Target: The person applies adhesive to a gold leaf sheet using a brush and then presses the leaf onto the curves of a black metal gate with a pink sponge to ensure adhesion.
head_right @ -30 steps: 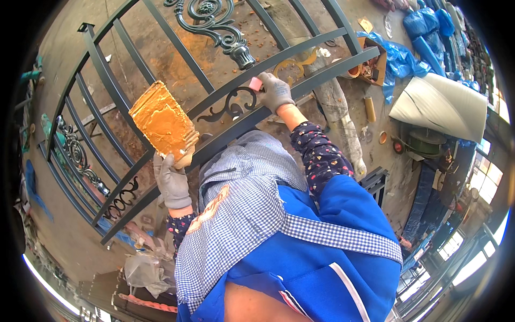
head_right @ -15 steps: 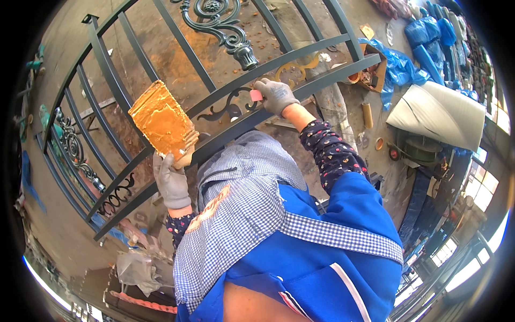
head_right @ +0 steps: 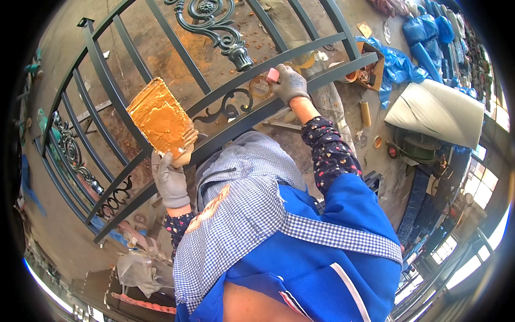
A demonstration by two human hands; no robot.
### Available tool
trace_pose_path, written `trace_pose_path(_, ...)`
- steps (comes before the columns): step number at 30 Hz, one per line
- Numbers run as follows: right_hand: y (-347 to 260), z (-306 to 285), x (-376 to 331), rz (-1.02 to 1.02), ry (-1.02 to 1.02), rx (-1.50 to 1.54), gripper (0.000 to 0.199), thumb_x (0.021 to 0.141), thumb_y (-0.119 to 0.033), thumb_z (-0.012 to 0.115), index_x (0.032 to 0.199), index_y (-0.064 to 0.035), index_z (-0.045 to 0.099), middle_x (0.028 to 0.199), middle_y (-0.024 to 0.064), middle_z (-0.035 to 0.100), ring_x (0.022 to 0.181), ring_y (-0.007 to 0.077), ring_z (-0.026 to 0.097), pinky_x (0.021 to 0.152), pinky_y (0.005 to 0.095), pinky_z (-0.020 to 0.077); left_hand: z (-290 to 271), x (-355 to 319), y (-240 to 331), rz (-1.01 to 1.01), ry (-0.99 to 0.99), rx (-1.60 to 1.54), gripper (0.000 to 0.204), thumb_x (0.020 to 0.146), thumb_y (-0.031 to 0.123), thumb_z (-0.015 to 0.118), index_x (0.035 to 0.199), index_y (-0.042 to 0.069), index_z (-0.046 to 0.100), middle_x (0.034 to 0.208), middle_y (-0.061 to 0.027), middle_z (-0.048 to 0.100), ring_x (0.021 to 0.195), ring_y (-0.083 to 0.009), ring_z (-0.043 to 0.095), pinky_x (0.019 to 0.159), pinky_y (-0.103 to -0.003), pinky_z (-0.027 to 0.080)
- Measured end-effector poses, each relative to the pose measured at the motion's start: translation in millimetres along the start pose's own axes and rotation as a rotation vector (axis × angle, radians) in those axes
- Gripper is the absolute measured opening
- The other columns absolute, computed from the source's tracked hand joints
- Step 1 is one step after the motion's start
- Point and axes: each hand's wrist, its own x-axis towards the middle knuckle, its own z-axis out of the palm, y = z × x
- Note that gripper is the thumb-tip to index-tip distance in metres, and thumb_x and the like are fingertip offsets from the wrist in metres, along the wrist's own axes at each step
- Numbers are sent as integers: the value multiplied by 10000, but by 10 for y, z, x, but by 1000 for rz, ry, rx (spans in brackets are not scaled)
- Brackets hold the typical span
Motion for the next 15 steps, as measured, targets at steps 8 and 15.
trace_pose_path(8, 224, -73, 55, 96, 130, 72, 423, 774, -396, 751, 1058, -116, 609, 1045, 153, 670, 954, 359, 663, 804, 451, 523, -33, -19, -18, 5, 26, 0, 445, 897, 78, 620, 1330, 12, 540, 1292, -103, 613, 1162, -219, 617, 992, -339, 508)
trace_pose_path(15, 182, 82, 158, 174, 134, 133, 412, 757, -384, 762, 1022, -105, 613, 957, 154, 681, 928, 367, 665, 770, 451, 518, -45, -8, -15, 7, -6, -10, 446, 899, 78, 618, 1331, 8, 536, 1289, -109, 614, 1159, -220, 618, 991, -338, 509)
